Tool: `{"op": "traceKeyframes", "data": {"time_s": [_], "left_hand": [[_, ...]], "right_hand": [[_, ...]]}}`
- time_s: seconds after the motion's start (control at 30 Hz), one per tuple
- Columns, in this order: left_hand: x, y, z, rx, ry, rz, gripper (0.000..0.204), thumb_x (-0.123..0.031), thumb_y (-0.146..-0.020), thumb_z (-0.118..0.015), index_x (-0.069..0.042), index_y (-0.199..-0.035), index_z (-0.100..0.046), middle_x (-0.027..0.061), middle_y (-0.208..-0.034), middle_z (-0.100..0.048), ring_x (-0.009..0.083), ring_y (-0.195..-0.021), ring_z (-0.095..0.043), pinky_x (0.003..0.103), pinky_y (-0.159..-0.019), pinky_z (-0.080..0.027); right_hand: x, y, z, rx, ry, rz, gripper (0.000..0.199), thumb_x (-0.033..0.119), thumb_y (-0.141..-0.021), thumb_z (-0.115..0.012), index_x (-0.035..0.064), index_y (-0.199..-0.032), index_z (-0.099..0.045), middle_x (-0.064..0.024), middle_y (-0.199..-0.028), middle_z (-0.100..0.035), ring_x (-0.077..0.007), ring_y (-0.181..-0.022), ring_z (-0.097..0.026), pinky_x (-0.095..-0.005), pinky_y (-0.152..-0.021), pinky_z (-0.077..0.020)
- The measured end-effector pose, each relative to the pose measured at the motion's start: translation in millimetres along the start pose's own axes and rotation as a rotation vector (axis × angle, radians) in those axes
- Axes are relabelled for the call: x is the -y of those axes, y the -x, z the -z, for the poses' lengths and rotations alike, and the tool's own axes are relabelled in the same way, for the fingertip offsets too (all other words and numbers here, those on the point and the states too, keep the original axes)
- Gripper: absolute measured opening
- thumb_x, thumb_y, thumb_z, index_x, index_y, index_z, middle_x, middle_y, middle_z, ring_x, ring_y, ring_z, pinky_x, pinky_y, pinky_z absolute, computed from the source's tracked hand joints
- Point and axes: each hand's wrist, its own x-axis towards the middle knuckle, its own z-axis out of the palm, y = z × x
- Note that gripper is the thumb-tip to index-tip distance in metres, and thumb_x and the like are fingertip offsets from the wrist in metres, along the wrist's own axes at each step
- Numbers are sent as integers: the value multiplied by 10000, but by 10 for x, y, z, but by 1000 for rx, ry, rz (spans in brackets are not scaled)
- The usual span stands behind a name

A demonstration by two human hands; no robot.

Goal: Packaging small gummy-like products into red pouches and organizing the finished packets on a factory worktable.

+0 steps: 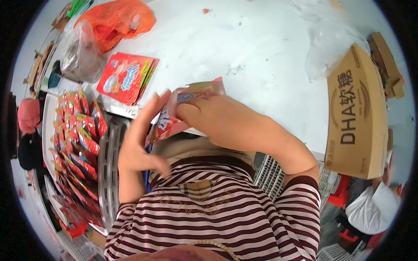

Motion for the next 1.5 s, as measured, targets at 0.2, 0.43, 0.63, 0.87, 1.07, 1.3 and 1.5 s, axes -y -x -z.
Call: {"op": "traceKeyframes", "data": {"time_s": [0.2,0.43,0.63,0.87,1.07,1.3,1.5], "left_hand": [[95,125,-376,-209,-537,-70,177,37,-707,-644,-14,-872,-607,168,-859,-626,319,-770,-615,342,-711,-484],[405,380,-158,-709,53,191,342,-179,-907,-536,71,-1139,-506,129,-1049,-575,171,-890,-561,302,-763,-475],[594,128,-293,-646,310,34,358,-181,-869,-584,39,-1137,-494,122,-1069,-563,235,-931,-549,356,-808,-457],[197,-2,-440,-578,-106,154,259,-157,-791,-629,98,-795,-585,122,-750,-588,194,-610,-518,320,-559,-458],[68,-48,-513,-589,-110,59,265,-126,-791,-622,112,-892,-562,145,-842,-591,208,-713,-547,332,-627,-481],[141,47,-394,-343,175,107,300,-10,-758,-617,68,-1031,-519,141,-958,-572,212,-775,-563,317,-658,-501],[167,64,-341,-389,94,173,177,-25,-799,-627,66,-938,-566,104,-814,-596,186,-688,-558,280,-598,-473]], "right_hand": [[-36,108,-43,132,-300,28,217,3,-765,-526,10,-982,-516,-179,-937,-605,-323,-886,-594,-374,-705,-456],[154,394,23,-564,275,289,278,150,-768,-621,18,-999,-540,-96,-959,-579,-328,-936,-519,-360,-835,-406],[248,650,-150,-566,-872,-308,265,182,-691,-736,6,-846,-613,-70,-808,-596,-218,-793,-560,-301,-742,-455],[214,771,-304,-748,-367,-234,255,217,-734,-691,-18,-769,-600,-130,-739,-584,-261,-722,-573,-345,-621,-454],[231,809,-397,-853,-216,-205,280,230,-732,-684,-20,-702,-563,-124,-692,-555,-284,-709,-544,-368,-623,-436],[256,692,-404,-919,-106,-97,266,237,-728,-687,15,-684,-546,-98,-664,-542,-271,-696,-524,-358,-684,-403],[172,748,-505,-806,-322,-151,236,231,-709,-705,37,-708,-569,-81,-723,-574,-259,-762,-522,-342,-724,-393]]}}
